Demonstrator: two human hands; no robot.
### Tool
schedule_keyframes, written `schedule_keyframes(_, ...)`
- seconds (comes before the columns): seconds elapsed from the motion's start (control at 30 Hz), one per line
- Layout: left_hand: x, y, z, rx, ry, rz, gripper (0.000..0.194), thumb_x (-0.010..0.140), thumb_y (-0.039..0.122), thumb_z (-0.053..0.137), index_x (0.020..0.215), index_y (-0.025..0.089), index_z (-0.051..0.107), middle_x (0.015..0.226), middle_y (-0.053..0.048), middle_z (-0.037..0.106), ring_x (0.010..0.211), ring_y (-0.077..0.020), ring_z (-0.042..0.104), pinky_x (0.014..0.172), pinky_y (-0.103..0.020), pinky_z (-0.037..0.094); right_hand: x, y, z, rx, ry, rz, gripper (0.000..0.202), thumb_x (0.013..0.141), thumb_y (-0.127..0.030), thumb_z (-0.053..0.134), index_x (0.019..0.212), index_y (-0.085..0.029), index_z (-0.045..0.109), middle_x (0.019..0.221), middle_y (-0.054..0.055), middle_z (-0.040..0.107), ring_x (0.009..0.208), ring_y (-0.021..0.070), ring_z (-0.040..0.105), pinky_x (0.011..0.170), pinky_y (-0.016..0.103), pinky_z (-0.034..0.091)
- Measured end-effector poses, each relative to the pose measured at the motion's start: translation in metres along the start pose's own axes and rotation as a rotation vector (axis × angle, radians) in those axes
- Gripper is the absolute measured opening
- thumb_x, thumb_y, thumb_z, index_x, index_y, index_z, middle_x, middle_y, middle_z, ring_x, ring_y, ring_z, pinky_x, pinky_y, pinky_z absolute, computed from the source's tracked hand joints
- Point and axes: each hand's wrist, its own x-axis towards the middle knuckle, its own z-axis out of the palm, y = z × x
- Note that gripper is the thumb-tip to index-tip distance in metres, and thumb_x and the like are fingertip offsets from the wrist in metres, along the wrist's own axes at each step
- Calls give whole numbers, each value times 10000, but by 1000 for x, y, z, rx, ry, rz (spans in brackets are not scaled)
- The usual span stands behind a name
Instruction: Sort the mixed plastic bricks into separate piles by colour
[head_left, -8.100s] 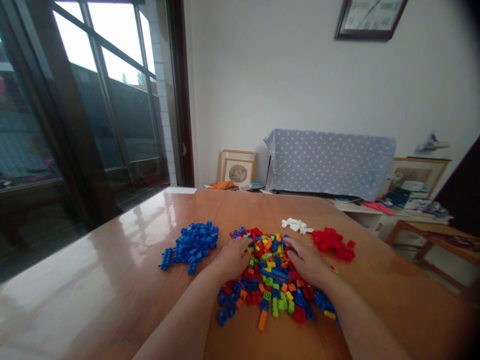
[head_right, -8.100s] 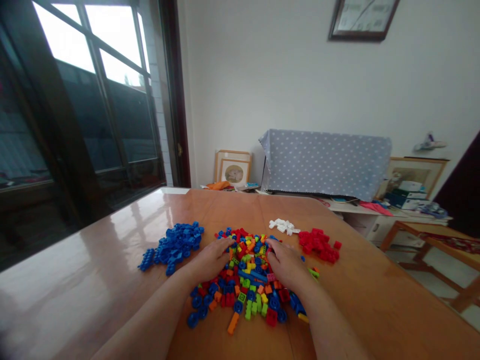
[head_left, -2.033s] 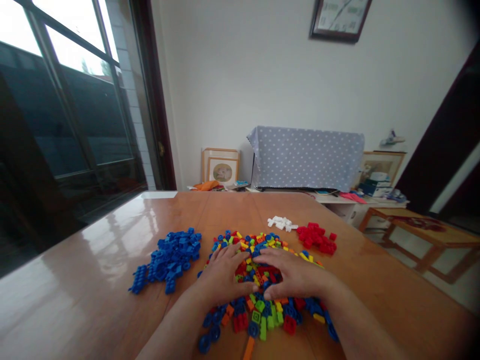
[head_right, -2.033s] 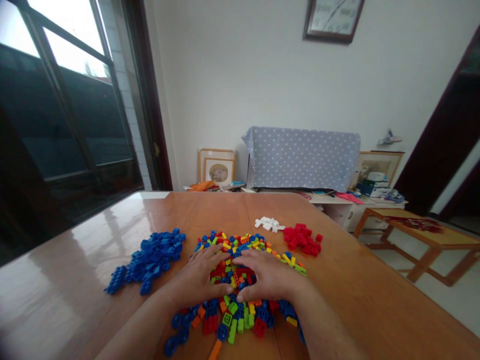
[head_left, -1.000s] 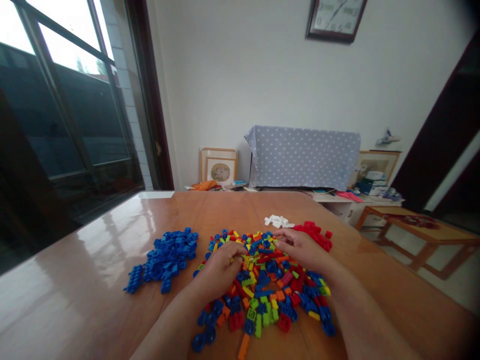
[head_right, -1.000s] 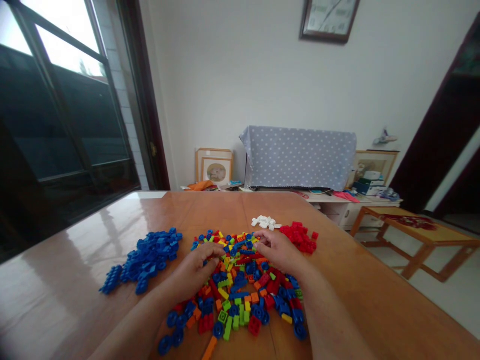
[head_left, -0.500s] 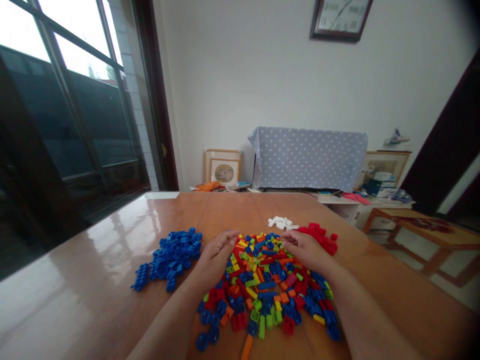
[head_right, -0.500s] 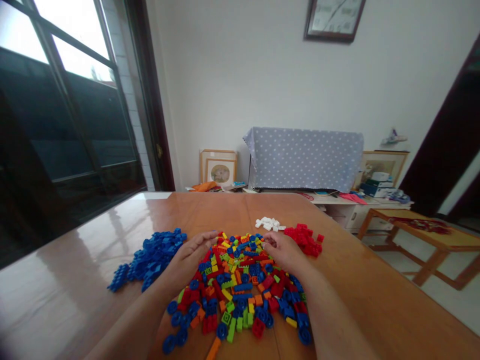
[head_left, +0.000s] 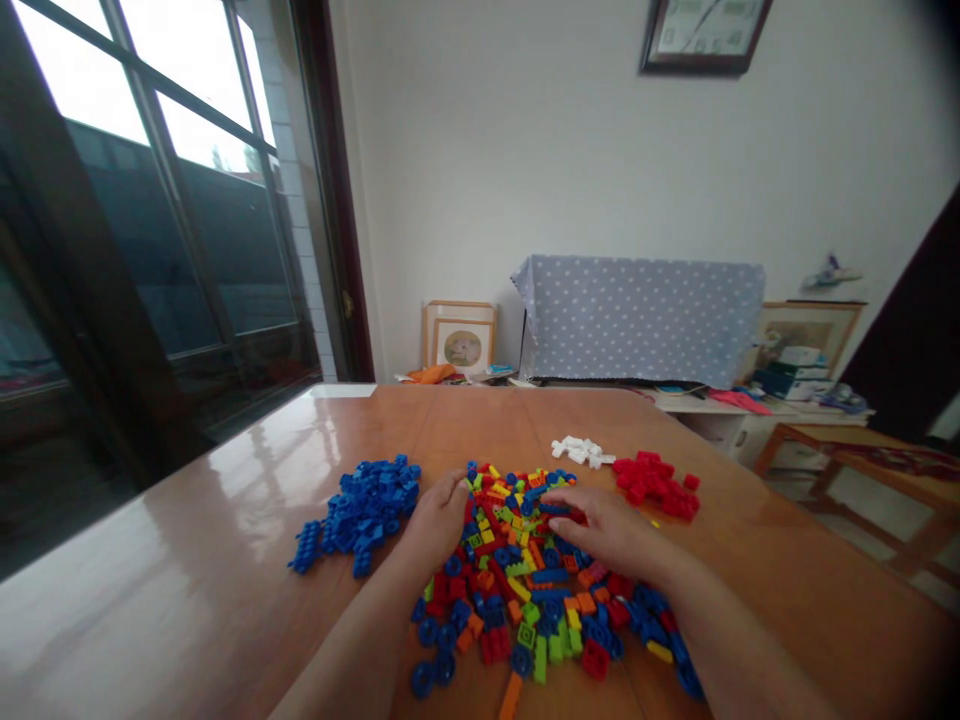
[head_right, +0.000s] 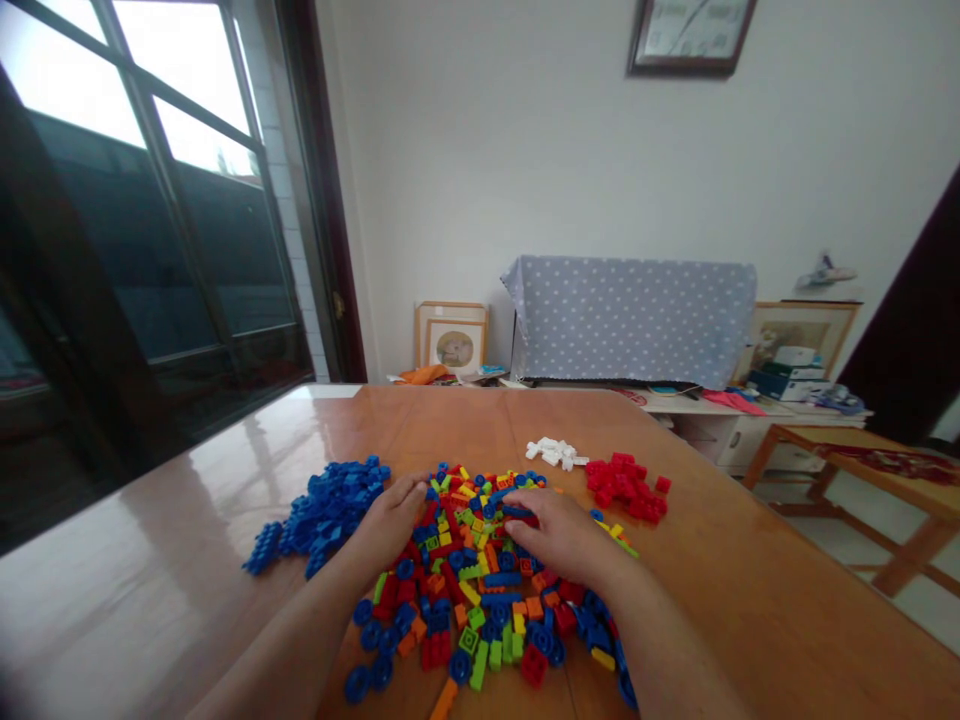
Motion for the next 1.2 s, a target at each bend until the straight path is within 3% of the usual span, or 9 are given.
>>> schedule_keyframes(0.1,0,3,-3,-36,25,-85,401,926,436,439,1078,160,687,1158,-92,707,1141,-258,608,1024,-358,427,1,8,-2,40,80,74,377,897,-370,540,1219,-231,678,1153,81,728,1043,267,673,901,387,517)
schedule_keyframes(0.2,-1,4,-5,-149,16,-175,505,938,542,418,1137,152,671,1212,-112,692,1165,-277,605,1026,-389,437,3,17,-4,57,150,98,374,899,-359,525,1206,-212,679,1139,82,736,1049,264,675,913,388,514)
schedule_keyframes(0.4,0,2,-5,-404,-13,-357,663,911,658,444,1337,164,563,1436,-164,530,1344,-296,487,1147,-430,327,4,28,-4,62,191,104,348,890,-337,531,1176,-217,690,1117,74,742,1020,257,680,908,394,514)
schedule_keyframes(0.5,1,4,-7,-550,-64,-388,701,924,668,398,1369,142,529,1450,-186,507,1337,-279,499,1162,-414,320,5,31,-3,67,197,107,344,883,-345,532,1158,-220,697,1073,69,751,967,253,687,877,386,522)
schedule_keyframes(0.57,3,6,-11,-578,-32,-372,712,935,667,370,1374,126,518,1460,-194,493,1344,-269,492,1170,-403,312,5,32,-4,65,206,116,344,882,-350,533,1154,-219,697,1062,69,751,947,249,687,858,373,525)
schedule_keyframes(0.73,6,8,-20,-504,111,-363,770,956,672,270,1418,83,452,1480,-228,452,1354,-256,482,1149,-380,352,4,34,-10,25,227,133,329,895,-343,513,1134,-214,698,1080,70,744,985,246,673,862,352,509)
schedule_keyframes(1.07,-2,6,-15,-302,4,-395,792,905,741,306,1417,155,455,1498,-181,451,1348,-275,485,1098,-403,399,4,30,-9,7,199,154,340,890,-348,498,1122,-207,702,1046,64,749,947,247,676,807,339,505)
schedule_keyframes(1.2,-4,8,-12,-216,2,-307,643,917,670,384,1275,167,563,1365,-150,588,1252,-256,562,1014,-362,446,4,26,-8,11,204,143,341,883,-344,509,1126,-204,703,1073,66,742,973,247,669,830,340,496)
